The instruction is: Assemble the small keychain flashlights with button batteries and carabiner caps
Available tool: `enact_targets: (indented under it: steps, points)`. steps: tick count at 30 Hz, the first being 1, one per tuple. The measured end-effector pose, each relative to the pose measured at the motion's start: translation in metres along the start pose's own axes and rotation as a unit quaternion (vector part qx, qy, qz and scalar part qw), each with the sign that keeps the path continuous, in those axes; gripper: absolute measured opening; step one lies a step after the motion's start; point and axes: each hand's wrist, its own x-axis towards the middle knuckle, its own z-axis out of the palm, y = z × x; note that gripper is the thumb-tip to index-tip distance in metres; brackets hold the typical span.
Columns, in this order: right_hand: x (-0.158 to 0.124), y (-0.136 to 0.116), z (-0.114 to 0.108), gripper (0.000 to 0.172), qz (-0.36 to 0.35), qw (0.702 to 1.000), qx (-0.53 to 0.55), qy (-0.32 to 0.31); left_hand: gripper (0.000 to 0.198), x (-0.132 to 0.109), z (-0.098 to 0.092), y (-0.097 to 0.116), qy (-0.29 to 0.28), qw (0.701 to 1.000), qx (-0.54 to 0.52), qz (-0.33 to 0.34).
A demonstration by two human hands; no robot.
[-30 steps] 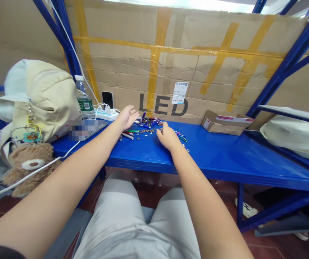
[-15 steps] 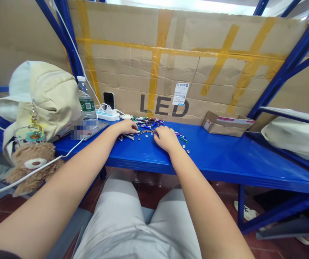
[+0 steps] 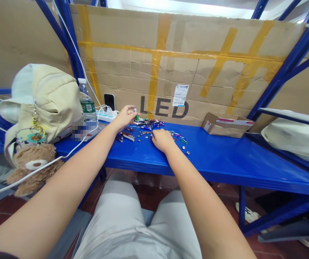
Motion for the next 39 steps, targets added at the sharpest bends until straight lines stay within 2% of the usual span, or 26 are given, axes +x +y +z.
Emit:
enact_targets:
  steps: [3, 8, 13, 17, 20, 23, 25, 32, 39]
  points:
    - [0.002, 0.007, 0.004, 0.030, 0.014, 1.000, 0.021, 0.008, 0.033, -0.008, 0.005, 0.004, -0.069, 0.996, -0.041, -0.023]
    - [0.004, 0.015, 0.010, 0.029, 0.010, 0.999, 0.051, 0.009, 0.034, -0.019, 0.013, 0.007, -0.189, 0.982, -0.015, -0.013]
    - [0.000, 0.017, 0.006, 0.026, 0.023, 0.998, 0.061, 0.017, 0.036, -0.023, 0.012, 0.009, -0.212, 0.977, 0.015, -0.004]
    - [-0.006, 0.019, 0.002, 0.020, 0.056, 0.998, 0.030, 0.030, 0.034, -0.022, 0.011, 0.010, -0.230, 0.972, 0.036, -0.009]
    - [-0.008, 0.023, 0.001, 0.018, 0.084, 0.996, 0.023, 0.019, 0.034, -0.017, 0.008, 0.010, -0.173, 0.984, 0.038, 0.014]
    - [-0.008, 0.027, 0.003, 0.018, 0.090, 0.995, 0.044, 0.009, 0.033, -0.012, 0.005, 0.010, -0.084, 0.996, -0.015, 0.029]
    - [-0.007, 0.029, 0.004, 0.017, 0.097, 0.994, 0.054, 0.011, 0.032, -0.009, 0.003, 0.010, -0.053, 0.997, -0.043, 0.030]
    - [-0.017, 0.047, 0.001, 0.025, 0.137, 0.985, 0.088, 0.049, 0.030, -0.005, 0.001, 0.007, -0.029, 0.998, -0.051, 0.036]
    - [-0.021, 0.054, 0.003, 0.022, 0.151, 0.981, 0.120, -0.004, 0.031, -0.002, 0.001, 0.005, -0.015, 0.998, -0.043, 0.036]
